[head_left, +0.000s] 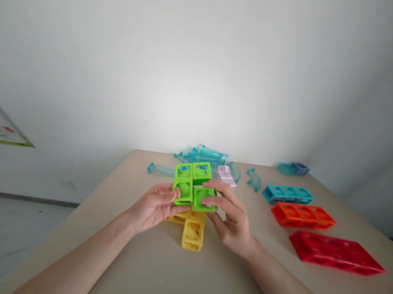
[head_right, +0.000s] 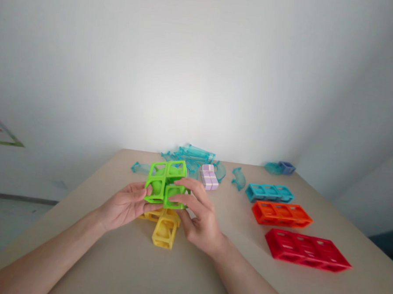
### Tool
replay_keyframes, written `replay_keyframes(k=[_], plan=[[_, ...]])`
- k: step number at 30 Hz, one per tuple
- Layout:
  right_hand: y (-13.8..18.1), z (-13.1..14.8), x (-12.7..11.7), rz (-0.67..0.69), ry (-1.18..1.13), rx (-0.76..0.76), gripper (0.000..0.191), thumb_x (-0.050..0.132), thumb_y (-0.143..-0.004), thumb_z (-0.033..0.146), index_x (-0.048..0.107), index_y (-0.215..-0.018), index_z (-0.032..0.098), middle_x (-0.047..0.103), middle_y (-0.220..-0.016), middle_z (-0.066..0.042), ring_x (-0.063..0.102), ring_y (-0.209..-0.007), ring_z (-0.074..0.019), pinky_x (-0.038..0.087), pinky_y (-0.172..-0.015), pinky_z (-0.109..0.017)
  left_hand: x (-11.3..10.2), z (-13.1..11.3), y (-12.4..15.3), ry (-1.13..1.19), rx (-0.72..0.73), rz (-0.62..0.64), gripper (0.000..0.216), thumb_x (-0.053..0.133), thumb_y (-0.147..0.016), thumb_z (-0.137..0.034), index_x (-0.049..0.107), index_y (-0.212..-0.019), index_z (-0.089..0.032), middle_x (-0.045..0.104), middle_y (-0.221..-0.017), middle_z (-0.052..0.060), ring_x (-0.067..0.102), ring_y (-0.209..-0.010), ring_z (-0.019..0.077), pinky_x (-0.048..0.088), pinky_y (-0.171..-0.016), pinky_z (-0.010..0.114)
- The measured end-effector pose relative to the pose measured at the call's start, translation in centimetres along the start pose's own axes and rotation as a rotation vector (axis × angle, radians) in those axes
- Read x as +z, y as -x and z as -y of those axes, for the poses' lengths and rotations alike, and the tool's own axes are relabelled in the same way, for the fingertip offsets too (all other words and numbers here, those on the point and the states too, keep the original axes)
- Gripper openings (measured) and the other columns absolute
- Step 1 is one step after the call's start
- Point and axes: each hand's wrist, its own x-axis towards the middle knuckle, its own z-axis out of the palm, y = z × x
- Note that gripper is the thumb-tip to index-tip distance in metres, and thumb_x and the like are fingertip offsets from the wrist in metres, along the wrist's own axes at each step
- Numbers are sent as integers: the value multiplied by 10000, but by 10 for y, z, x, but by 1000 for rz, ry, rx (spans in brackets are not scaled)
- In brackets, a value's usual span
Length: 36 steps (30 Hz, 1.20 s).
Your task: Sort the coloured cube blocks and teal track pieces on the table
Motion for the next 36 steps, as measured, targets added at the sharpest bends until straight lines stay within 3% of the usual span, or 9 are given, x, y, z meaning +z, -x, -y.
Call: replay_keyframes(k=[3,9,16,20,24,28,31,34,36], plan=[[-2,0,-2,20,97,-46,395,544,-812,2,615,-1093,269,579,-1263,-71,436,-1264,-271,359,-1041,-488,4,2,3,-2,-42,67,70,639,-831,-137,695,-810,-99,714,-984,86,660,-1012,226,488,-1004,436],[-1,4,0,-132,122,-27,296,596,-815,51,606,-1010,274,554,-1201,-64,523,-1086,-240,438,-900,-428,9,4,2,-19,19,67,62,654,-825,-152,700,-808,-115,714,-988,73,651,-1043,233,470,-1021,431],[1,10,11,-243,123,151,542,594,-838,193,377,-1331,259,383,-1280,-117,485,-1035,-226,486,-776,-358,11,4,5,-67,10,101,79,742,-757,-215,725,-785,-143,727,-1038,73,610,-1126,292,416,-1052,509],[0,11,11,-156,121,170,594,518,-888,231,268,-1426,252,368,-1357,-126,432,-1187,-259,460,-929,-423,15,5,6,-113,-13,128,115,767,-729,-247,740,-792,-155,731,-1038,84,636,-1078,303,415,-1029,536],[2,11,9,-58,109,165,643,478,-902,204,195,-1476,266,294,-1474,-102,235,-1389,-283,252,-1127,-516,13,7,4,-202,56,87,99,765,-725,-231,747,-785,-155,737,-988,84,648,-1041,281,430,-1011,486],[5,7,10,-6,-257,231,656,532,-881,306,238,-1467,283,309,-1500,-90,291,-1378,-307,339,-1087,-508,5,6,4,-347,143,3,81,753,-728,-199,744,-794,-153,731,-957,73,654,-1000,254,458,-972,420],[3,1,14,-145,-596,356,489,545,-889,376,398,-1349,299,480,-1377,-87,493,-1230,-283,488,-950,-459,2,4,4,-449,177,-42,86,736,-743,-195,738,-822,-160,705,-1020,66,644,-988,239,478,-936,394],[-1,-4,16,-262,-701,546,449,599,-877,358,455,-1297,288,606,-1213,-74,607,-1061,-242,555,-829,-407,2,4,4,-559,200,-83,98,714,-768,-236,732,-813,-151,668,-1098,84,623,-991,235,498,-874,358],[-3,-5,17,-256,-705,620,508,670,-830,352,486,-1295,259,658,-1124,-73,637,-994,-231,558,-818,-397,2,5,4,-648,242,-164,166,694,-786,-274,711,-698,-135,671,-1048,88,621,-927,214,504,-793,309]])
